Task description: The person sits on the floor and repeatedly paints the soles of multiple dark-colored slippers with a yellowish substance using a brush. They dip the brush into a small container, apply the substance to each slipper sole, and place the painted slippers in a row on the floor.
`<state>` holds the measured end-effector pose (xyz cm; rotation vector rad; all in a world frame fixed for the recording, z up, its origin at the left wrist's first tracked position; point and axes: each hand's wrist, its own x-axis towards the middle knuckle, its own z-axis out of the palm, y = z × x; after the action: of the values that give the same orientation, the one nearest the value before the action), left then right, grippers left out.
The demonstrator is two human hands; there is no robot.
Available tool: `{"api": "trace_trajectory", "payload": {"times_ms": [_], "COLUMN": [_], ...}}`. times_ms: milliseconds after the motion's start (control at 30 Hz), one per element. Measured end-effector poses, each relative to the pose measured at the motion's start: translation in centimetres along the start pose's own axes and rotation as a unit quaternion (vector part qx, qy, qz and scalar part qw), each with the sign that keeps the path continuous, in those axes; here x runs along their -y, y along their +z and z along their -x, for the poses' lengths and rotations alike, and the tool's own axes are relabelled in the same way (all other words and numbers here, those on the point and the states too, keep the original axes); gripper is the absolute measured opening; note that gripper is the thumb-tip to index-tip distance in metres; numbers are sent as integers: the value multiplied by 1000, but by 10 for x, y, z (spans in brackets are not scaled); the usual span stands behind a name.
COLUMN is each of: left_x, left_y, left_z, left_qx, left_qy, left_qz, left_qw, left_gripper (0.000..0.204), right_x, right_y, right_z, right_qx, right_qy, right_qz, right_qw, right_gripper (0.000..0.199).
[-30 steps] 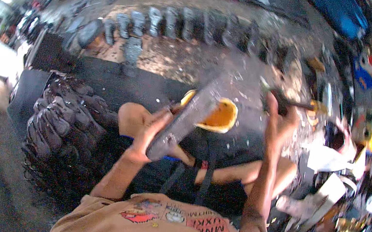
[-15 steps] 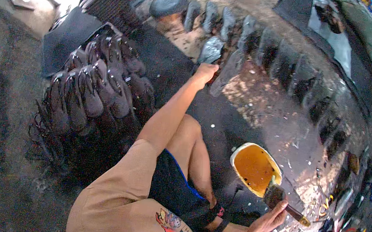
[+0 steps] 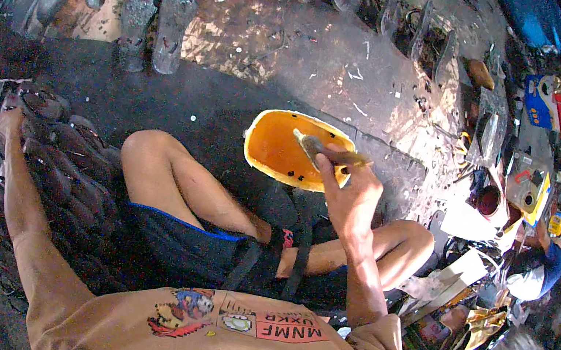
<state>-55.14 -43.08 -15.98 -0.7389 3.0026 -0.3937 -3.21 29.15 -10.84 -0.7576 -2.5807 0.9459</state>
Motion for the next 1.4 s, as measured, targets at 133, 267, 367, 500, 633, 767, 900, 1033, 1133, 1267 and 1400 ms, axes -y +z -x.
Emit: {"api": "trace_trajectory", "payload": {"times_ms": [133, 267, 367, 500, 633, 767, 900, 1033, 1133, 1267, 1400], "left_x": [-5, -58, -80, -80, -73, -110, -158, -156, -144, -152, -147], "left_y": [-64, -177, -188, -128, -114, -144, -149, -144, -126, -127, -130], "left_z": [37, 232, 398, 564, 588, 604, 644, 659, 648, 637, 640], "left_qx": [-15, 78, -17, -9, 35, 410, 655, 649, 678, 647, 668], "left_qy": [104, 180, 335, 514, 470, 230, 108, 28, 160, 142, 180], "left_qz": [377, 645, 441, 282, 308, 708, 748, 728, 698, 736, 709], "left_qw": [920, 738, 832, 810, 827, 527, 15, 222, 164, 137, 138], "left_gripper": [46, 29, 30, 45, 54, 54, 66, 70, 72, 71, 80], "right_x": [-10, -46, -56, -52, -42, -11, 53, 88, 83, 83, 80], "right_y": [-11, -52, -53, -48, -87, -104, -74, -53, -67, -42, -93], "right_z": [18, 12, 39, 69, 41, 19, 19, 15, -16, 63, 29], "right_qx": [-87, -169, -82, 35, -87, -54, -49, -143, -276, -136, -101], "right_qy": [37, 140, 182, 236, 282, 213, 8, -290, -230, -292, -25], "right_qz": [-29, -134, -133, -274, -696, -739, -471, -139, -90, -208, -217], "right_qw": [995, 966, 971, 932, 655, 637, 881, 936, 929, 923, 971], "right_gripper": [22, 23, 26, 28, 18, 18, 27, 34, 23, 25, 28]}}
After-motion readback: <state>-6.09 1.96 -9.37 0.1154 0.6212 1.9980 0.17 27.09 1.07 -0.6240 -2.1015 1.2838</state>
